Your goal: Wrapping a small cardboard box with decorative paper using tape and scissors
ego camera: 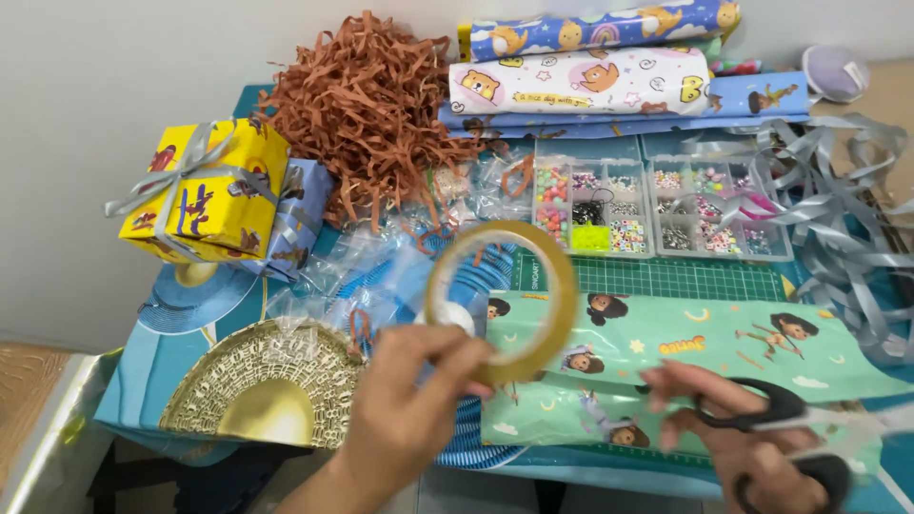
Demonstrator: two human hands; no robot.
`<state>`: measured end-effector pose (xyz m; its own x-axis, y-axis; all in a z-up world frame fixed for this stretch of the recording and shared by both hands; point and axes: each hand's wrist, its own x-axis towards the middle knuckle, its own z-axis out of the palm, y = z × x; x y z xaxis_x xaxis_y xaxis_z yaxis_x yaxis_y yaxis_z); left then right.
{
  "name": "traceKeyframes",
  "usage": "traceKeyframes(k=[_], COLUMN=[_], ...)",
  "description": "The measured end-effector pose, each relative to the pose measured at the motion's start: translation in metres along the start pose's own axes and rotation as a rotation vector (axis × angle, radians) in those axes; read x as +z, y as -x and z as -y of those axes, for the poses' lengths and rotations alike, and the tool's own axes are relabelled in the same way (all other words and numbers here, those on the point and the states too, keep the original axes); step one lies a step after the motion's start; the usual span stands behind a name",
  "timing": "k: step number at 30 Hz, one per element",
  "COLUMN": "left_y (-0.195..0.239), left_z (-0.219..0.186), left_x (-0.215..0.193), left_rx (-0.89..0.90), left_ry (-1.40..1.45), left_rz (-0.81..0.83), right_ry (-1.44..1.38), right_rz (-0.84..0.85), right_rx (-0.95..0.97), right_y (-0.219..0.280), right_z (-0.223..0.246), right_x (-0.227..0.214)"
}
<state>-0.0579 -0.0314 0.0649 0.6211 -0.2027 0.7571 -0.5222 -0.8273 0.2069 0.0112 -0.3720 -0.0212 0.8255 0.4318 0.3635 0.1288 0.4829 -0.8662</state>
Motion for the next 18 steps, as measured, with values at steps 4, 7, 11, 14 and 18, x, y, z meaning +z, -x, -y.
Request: traceKeyframes(k=[4,7,11,14,18], left_y=[-0.005,0.003,0.004,0.012,-0.016], left_z=[-0.043,-0.046,-0.052,-0.064,-0.084], left_x=[0.025,0.043,0.041,0.045,0.039], left_rx=[0.477,0.523,0.506,0.257,0.022], left_ry=[0.026,0.053,0.254,0.475,0.554], left_rz=[0.090,0.123,0.068,-0.105,-0.199], right_ry=[-0.047,0.247,-0.223,0.248,0.263], right_rz=[-0.406,-0.526,-0.091,-0.248,-0.054], right_rx=[0.153,0.063,-0.216,-0.593,-0.650], right_y=[0.002,0.019,0.041,0.036,0.043], right_z=[-0.007,-0.022,-0.059,-0.046,-0.050], right_x=[0.054,0.045,-0.002,0.007,-0.017])
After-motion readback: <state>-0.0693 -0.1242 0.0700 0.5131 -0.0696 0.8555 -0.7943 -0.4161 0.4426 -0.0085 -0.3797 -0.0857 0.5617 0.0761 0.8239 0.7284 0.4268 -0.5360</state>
